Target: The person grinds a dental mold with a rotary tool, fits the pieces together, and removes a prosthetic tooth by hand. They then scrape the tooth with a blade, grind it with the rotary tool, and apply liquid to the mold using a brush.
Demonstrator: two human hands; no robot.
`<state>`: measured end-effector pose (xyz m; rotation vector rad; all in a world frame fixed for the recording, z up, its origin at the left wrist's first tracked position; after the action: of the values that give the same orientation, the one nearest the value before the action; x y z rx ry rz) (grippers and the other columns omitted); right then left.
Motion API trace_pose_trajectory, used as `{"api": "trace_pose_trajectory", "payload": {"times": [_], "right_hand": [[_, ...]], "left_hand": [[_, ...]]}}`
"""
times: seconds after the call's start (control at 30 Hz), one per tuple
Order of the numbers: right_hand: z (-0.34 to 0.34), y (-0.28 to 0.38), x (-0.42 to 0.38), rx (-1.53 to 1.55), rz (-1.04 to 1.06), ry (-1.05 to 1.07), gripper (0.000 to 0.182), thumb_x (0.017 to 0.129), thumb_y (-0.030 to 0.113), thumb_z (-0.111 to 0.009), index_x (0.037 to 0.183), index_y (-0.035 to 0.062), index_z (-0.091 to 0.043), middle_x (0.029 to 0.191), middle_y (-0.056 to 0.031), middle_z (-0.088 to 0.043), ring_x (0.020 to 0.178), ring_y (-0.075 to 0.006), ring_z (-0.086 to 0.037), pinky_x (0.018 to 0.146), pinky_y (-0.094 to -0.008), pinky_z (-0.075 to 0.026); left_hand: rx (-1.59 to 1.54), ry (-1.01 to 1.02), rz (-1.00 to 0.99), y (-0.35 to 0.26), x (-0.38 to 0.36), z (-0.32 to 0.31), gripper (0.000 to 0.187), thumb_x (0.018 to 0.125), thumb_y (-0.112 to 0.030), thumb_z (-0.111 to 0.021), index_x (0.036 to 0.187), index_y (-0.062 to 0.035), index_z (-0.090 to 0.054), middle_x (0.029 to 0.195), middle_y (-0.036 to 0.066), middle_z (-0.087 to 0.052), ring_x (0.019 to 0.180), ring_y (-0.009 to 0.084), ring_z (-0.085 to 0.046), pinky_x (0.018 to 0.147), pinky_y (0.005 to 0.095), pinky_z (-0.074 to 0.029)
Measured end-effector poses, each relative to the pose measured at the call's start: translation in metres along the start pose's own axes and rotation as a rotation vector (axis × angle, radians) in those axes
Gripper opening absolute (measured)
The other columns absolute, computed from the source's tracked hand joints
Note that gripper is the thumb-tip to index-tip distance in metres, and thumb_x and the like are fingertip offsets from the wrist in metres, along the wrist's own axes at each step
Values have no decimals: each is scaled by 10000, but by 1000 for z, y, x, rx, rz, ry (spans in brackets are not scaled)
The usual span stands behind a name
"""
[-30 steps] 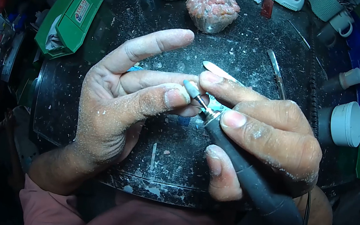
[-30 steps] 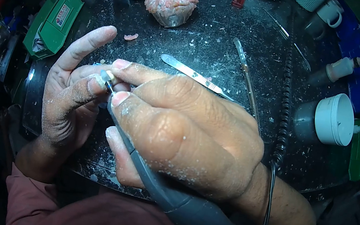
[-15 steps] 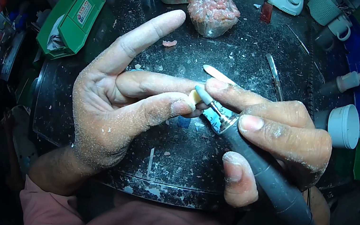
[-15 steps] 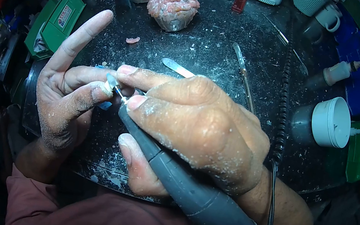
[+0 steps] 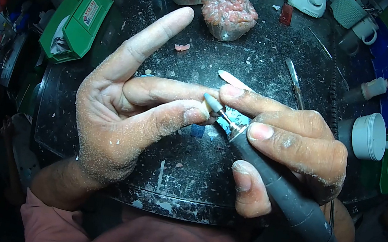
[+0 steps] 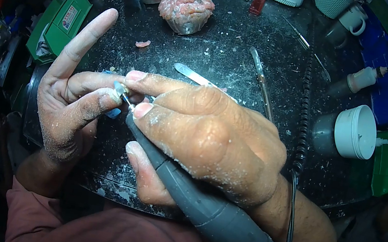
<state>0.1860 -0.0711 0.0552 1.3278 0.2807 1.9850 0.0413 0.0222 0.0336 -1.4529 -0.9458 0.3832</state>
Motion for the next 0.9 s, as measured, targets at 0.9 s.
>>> {"api": "trace_pose_trajectory", "payload": {"times": [0.9], "right_hand": [[0, -1, -6, 88, 26, -49, 343, 841, 23, -639, 1121, 0, -442, 995, -178, -541, 1063, -429, -614, 930, -604, -493]], "left_hand": [[-120, -18, 99, 3, 1, -2, 802, 813, -17, -658, 1430, 149, -174, 943, 213, -704, 848, 214, -704, 815, 301, -562]]}}
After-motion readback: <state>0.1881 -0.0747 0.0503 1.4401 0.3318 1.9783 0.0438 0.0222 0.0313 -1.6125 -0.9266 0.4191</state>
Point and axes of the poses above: each hand's wrist, its own x-axis towards the middle knuckle, its own z-axis out of the back of the hand, y = z × x, the point moved 5 cm from there along x, towards the middle knuckle
